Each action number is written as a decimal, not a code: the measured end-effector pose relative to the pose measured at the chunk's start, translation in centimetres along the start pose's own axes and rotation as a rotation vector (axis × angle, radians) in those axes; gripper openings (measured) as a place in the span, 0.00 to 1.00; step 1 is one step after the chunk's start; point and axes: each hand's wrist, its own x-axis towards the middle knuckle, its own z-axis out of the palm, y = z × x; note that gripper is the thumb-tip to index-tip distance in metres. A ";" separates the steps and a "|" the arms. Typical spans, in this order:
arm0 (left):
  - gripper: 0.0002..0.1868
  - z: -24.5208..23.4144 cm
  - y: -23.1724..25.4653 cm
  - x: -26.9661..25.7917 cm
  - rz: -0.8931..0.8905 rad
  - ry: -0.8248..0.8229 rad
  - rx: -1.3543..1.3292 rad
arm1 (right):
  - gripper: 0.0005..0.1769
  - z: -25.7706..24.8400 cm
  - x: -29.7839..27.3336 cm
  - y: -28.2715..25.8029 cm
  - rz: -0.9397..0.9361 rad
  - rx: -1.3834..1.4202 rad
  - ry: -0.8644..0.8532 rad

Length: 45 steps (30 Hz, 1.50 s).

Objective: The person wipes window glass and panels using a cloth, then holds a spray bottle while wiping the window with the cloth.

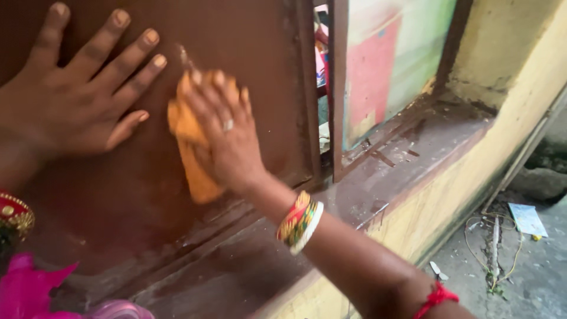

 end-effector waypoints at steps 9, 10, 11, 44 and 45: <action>0.37 0.1 0.2 -0.2 -0.025 -0.049 -0.124 | 0.33 -0.9 11.8 5.7 0.082 -0.078 0.277; 0.37 0.0 0.3 -0.2 -0.030 -0.048 -0.123 | 0.33 -0.9 11.5 5.8 0.043 -0.086 0.331; 0.37 0.0 0.3 -0.2 -0.035 -0.074 -0.092 | 0.34 -0.6 10.3 5.4 0.038 -0.085 0.350; 0.44 3.8 1.3 -0.6 0.032 -0.171 0.093 | 0.43 -3.4 -0.8 8.7 -0.015 -0.048 0.162; 0.45 3.7 1.2 -0.6 0.037 -0.177 0.117 | 0.43 -3.4 -1.5 8.5 -0.001 -0.038 0.136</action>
